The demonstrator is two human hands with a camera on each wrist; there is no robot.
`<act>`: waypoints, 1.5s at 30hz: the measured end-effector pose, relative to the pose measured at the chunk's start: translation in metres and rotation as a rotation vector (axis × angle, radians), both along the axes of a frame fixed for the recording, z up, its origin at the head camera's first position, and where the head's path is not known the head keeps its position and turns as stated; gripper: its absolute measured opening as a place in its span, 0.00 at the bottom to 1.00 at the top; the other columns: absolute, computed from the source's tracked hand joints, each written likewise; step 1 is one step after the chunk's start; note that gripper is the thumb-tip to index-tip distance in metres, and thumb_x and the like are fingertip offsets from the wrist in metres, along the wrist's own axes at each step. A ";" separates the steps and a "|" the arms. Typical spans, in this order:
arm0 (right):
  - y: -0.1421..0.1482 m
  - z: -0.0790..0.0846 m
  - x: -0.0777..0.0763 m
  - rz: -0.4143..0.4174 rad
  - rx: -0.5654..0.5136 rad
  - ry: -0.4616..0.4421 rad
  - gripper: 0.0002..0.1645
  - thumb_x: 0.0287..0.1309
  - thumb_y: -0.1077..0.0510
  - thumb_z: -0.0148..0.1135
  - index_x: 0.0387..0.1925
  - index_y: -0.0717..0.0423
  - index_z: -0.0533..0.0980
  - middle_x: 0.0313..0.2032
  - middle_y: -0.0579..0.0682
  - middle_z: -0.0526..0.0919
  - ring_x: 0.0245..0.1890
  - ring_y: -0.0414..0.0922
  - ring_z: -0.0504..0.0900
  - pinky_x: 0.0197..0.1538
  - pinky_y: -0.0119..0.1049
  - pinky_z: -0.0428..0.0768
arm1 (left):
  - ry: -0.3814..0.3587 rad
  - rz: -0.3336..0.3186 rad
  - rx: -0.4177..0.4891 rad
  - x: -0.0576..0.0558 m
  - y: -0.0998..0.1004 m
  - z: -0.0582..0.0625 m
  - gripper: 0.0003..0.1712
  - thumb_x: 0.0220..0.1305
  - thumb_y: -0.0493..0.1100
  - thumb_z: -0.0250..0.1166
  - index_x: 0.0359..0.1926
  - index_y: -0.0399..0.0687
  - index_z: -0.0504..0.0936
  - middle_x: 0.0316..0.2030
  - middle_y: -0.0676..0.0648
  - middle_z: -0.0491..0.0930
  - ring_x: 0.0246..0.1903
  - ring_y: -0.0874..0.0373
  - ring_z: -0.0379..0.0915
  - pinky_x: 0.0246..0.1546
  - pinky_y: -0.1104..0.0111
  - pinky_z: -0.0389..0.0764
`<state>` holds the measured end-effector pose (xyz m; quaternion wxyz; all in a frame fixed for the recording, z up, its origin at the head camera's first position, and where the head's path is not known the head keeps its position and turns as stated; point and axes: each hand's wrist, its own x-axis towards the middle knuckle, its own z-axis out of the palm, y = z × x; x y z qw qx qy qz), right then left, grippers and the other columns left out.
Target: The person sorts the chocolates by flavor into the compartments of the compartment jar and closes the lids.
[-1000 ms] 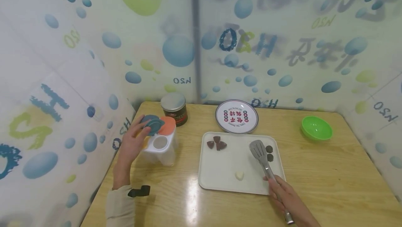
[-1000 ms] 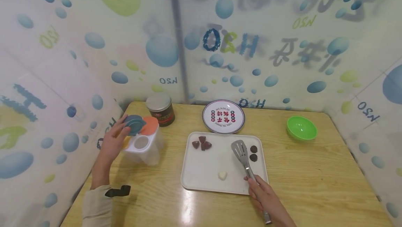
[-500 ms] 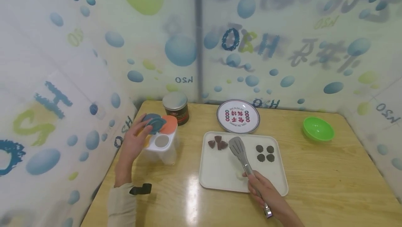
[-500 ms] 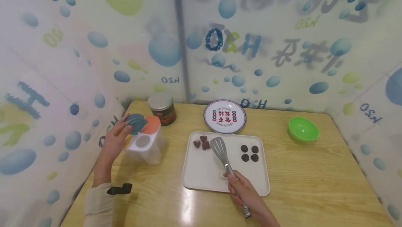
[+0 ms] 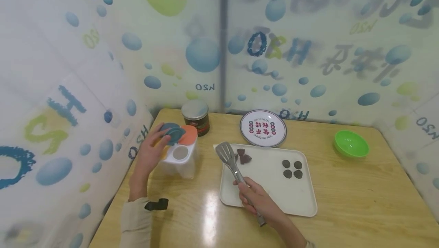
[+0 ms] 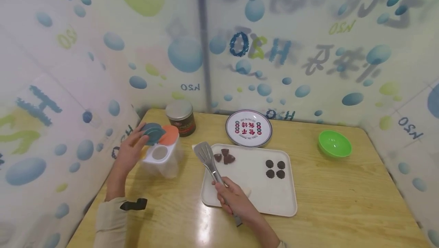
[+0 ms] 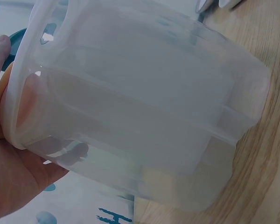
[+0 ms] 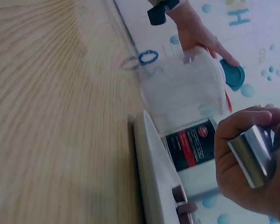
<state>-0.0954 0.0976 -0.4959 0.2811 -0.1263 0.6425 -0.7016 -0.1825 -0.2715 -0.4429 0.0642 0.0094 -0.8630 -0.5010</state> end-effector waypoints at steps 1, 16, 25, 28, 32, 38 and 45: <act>-0.006 0.001 -0.001 0.009 -0.007 0.010 0.30 0.78 0.46 0.43 0.63 0.69 0.61 0.24 0.40 0.68 0.13 0.31 0.62 0.15 0.23 0.61 | 0.003 0.002 0.001 0.000 0.000 0.000 0.32 0.70 0.63 0.58 0.67 0.51 0.75 0.77 0.56 0.54 0.78 0.45 0.43 0.74 0.36 0.43; -0.069 0.019 -0.019 0.054 0.030 0.103 0.21 0.76 0.44 0.48 0.53 0.56 0.69 0.22 0.41 0.67 0.12 0.34 0.61 0.15 0.24 0.61 | 0.066 -0.006 0.007 -0.005 -0.002 -0.006 0.29 0.70 0.59 0.61 0.64 0.47 0.78 0.77 0.51 0.57 0.77 0.43 0.47 0.74 0.38 0.44; -0.080 0.014 -0.016 -0.058 0.237 0.293 0.19 0.73 0.46 0.54 0.59 0.47 0.72 0.28 0.44 0.72 0.21 0.36 0.67 0.24 0.28 0.71 | 0.070 -0.022 0.015 -0.006 -0.001 -0.008 0.28 0.71 0.59 0.60 0.64 0.49 0.78 0.77 0.53 0.56 0.77 0.42 0.46 0.74 0.37 0.45; -0.081 0.015 -0.014 -0.089 0.317 0.366 0.18 0.71 0.46 0.58 0.58 0.43 0.72 0.28 0.43 0.71 0.23 0.35 0.67 0.26 0.29 0.71 | 0.078 -0.025 0.019 -0.006 -0.002 -0.008 0.27 0.71 0.58 0.60 0.64 0.50 0.78 0.77 0.53 0.56 0.77 0.42 0.46 0.74 0.38 0.45; -0.080 0.016 -0.010 -0.096 0.354 0.416 0.19 0.68 0.45 0.60 0.57 0.44 0.72 0.22 0.41 0.67 0.19 0.33 0.63 0.22 0.27 0.66 | 0.076 -0.028 0.019 -0.005 -0.001 -0.006 0.27 0.71 0.58 0.60 0.64 0.50 0.78 0.77 0.53 0.56 0.77 0.43 0.46 0.74 0.38 0.45; -0.074 0.013 -0.007 -0.125 0.399 0.436 0.26 0.63 0.39 0.64 0.58 0.42 0.72 0.23 0.40 0.68 0.19 0.32 0.63 0.22 0.27 0.67 | 0.073 -0.035 0.020 -0.004 -0.001 -0.005 0.27 0.71 0.57 0.60 0.64 0.51 0.77 0.77 0.54 0.56 0.78 0.43 0.45 0.74 0.38 0.44; -0.061 0.009 -0.004 -0.152 0.399 0.419 0.29 0.61 0.38 0.66 0.59 0.41 0.71 0.28 0.39 0.73 0.20 0.31 0.64 0.22 0.26 0.67 | 0.063 -0.019 0.005 -0.005 -0.002 -0.007 0.29 0.71 0.58 0.60 0.65 0.49 0.77 0.77 0.53 0.56 0.77 0.42 0.45 0.74 0.37 0.45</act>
